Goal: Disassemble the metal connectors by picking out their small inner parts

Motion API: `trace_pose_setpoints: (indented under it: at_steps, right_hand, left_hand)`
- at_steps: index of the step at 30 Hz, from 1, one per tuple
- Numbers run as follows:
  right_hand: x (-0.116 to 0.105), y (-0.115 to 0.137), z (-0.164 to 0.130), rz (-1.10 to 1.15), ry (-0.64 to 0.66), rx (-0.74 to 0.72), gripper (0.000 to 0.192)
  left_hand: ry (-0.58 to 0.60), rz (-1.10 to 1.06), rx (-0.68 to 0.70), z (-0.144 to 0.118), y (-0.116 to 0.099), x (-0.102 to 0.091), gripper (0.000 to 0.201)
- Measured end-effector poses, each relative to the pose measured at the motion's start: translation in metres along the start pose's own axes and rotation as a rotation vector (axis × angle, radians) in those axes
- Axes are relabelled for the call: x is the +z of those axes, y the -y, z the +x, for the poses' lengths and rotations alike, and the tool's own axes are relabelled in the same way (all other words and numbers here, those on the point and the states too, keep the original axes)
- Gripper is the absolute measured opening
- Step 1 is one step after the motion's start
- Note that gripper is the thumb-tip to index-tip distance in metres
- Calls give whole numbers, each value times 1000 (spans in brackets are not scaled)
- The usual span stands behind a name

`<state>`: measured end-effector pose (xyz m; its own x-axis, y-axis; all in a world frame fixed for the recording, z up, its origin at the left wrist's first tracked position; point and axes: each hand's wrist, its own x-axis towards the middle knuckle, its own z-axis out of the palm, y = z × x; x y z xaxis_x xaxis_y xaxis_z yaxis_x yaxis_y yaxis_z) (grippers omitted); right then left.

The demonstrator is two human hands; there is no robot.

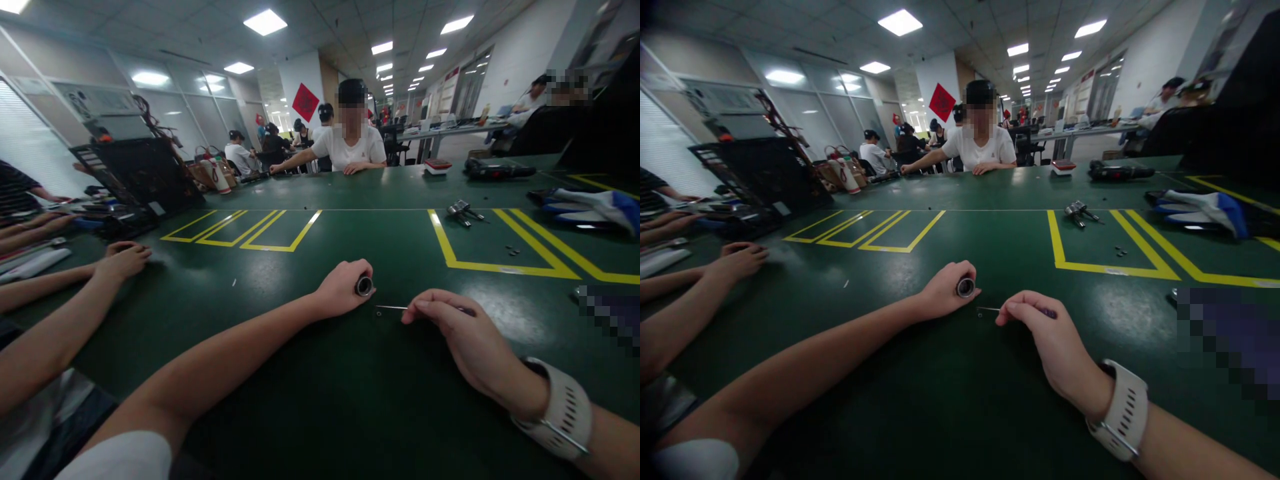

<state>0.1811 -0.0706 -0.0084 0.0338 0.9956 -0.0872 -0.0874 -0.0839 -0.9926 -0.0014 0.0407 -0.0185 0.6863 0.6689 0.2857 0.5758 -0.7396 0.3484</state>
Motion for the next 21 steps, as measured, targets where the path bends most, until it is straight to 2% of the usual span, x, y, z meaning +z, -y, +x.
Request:
trace_pose_setpoints:
  at_steps: [3,7,12,21]
  right_hand:
    - [0,1,-1,-60,5,-5,19]
    - [-1,0,0,-88,11,1,20]
    - [-1,-2,1,-83,13,-17,19]
    - [-7,-5,2,41,-109,-116,17]
  left_hand:
    - [0,-196,41,-3,1,-3,15]
    - [116,-454,119,-7,-4,-8,19]
    - [172,-473,124,-8,-9,-9,19]
    - [185,-514,95,-6,-5,-5,23]
